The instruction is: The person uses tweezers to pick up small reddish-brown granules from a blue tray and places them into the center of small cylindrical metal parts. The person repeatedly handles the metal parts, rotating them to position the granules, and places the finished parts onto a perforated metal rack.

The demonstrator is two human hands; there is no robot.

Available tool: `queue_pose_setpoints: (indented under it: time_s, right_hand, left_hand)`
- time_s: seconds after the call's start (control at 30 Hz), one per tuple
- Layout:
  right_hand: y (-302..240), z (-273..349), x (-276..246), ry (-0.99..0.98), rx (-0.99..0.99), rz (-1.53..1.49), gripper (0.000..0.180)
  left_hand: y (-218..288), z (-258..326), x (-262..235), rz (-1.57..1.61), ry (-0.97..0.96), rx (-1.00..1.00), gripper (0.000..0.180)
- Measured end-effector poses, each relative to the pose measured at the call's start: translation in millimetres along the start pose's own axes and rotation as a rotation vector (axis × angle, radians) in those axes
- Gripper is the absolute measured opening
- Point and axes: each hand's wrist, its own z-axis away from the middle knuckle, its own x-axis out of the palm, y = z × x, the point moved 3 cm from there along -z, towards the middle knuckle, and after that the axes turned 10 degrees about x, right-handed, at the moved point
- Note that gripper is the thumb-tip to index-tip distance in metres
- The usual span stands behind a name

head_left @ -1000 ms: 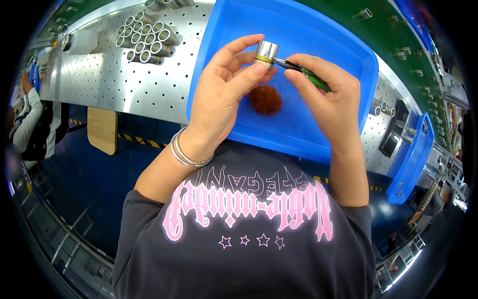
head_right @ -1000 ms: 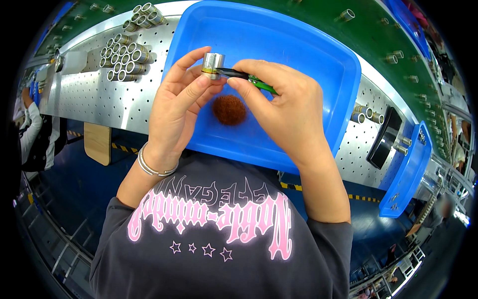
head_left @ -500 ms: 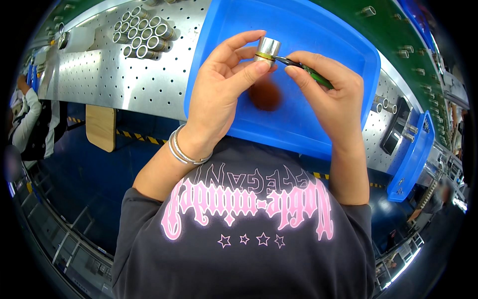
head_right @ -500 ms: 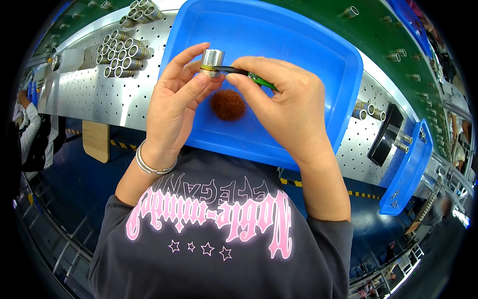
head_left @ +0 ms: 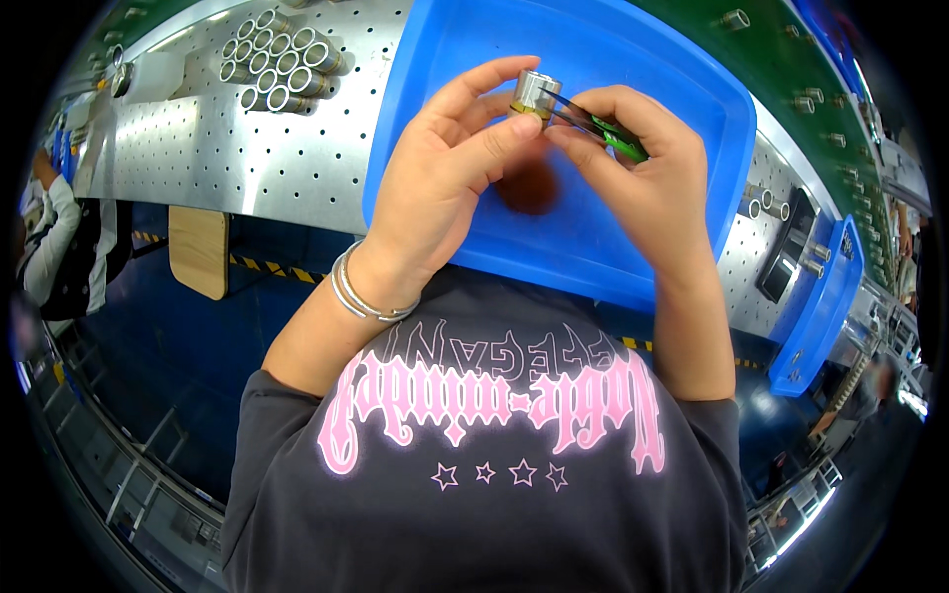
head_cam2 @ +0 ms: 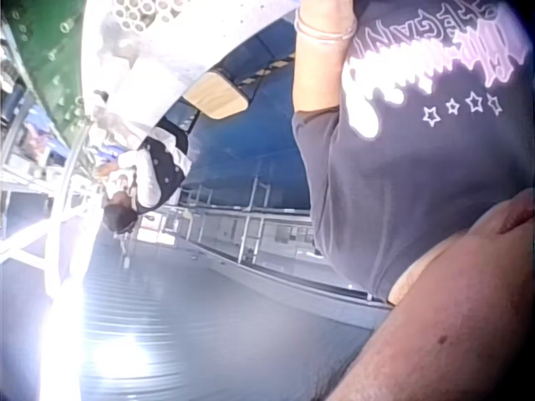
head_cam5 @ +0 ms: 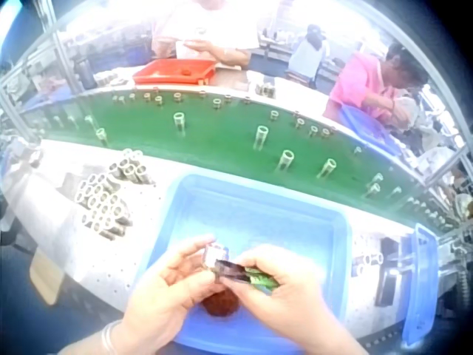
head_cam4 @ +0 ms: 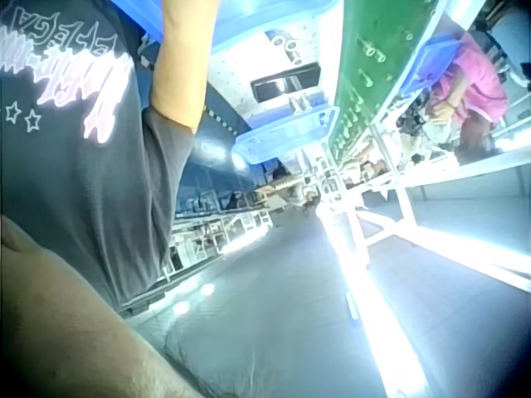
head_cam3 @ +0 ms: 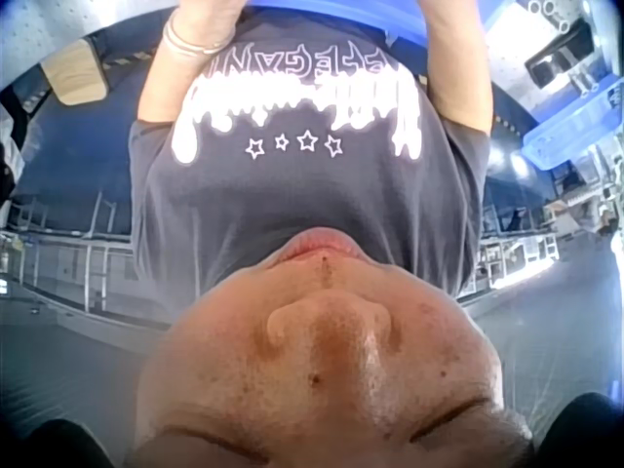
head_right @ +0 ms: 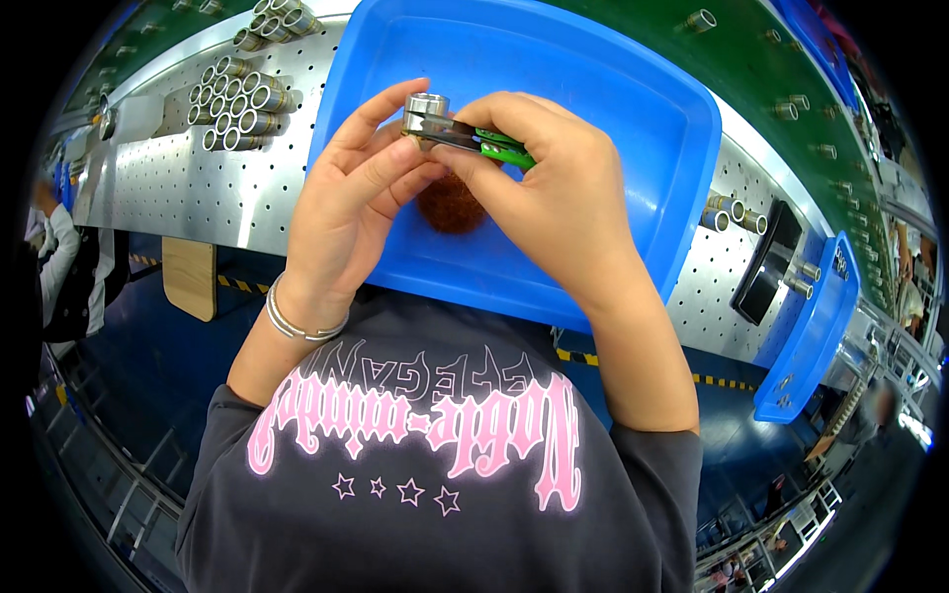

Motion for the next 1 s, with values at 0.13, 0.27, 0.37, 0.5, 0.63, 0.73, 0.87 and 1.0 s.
queue_pose_setpoints:
  time_s: [0.13, 0.27, 0.37, 0.5, 0.63, 0.73, 0.87, 1.0]
  right_hand:
    - [-0.3, -1.1, -3.6, 0.042, -0.091, 0.075, 0.013]
    - [0.2, -0.7, -3.7, 0.133, -0.096, -0.019, 0.014]
    - [-0.5, 1.0, -5.0, 0.099, 0.002, -0.081, 0.014]
    - [3.7, 0.4, -4.6, 0.128, -0.022, -0.236, 0.009]
    - [4.0, -0.5, -6.8, 0.093, 0.017, -0.241, 0.007]
    - [4.7, -0.3, -6.8, 0.108, -0.003, -0.228, 0.007]
    - [6.4, 0.4, -4.3, 0.152, -0.086, -0.193, 0.011]
    - [6.9, 0.9, -4.8, 0.130, -0.079, -0.190, 0.014]
  left_hand:
    - [-2.2, 1.1, -1.7, -0.026, -0.005, -0.029, 0.043]
    - [-1.9, 0.7, -0.7, 0.036, 0.005, -0.045, 0.042]
    - [-0.8, 0.1, 1.3, 0.057, -0.012, -0.049, 0.042]
    - [0.0, -1.0, 3.2, 0.057, -0.016, -0.070, 0.041]
    - [-0.8, -1.1, 2.2, 0.032, -0.013, -0.055, 0.042]
    - [0.1, -1.1, 2.2, 0.017, -0.024, -0.050, 0.043]
    - [-0.7, -1.3, 4.5, -0.090, -0.056, 0.009, 0.046]
    - [-2.4, -2.0, 3.3, -0.120, -0.043, 0.010, 0.041]
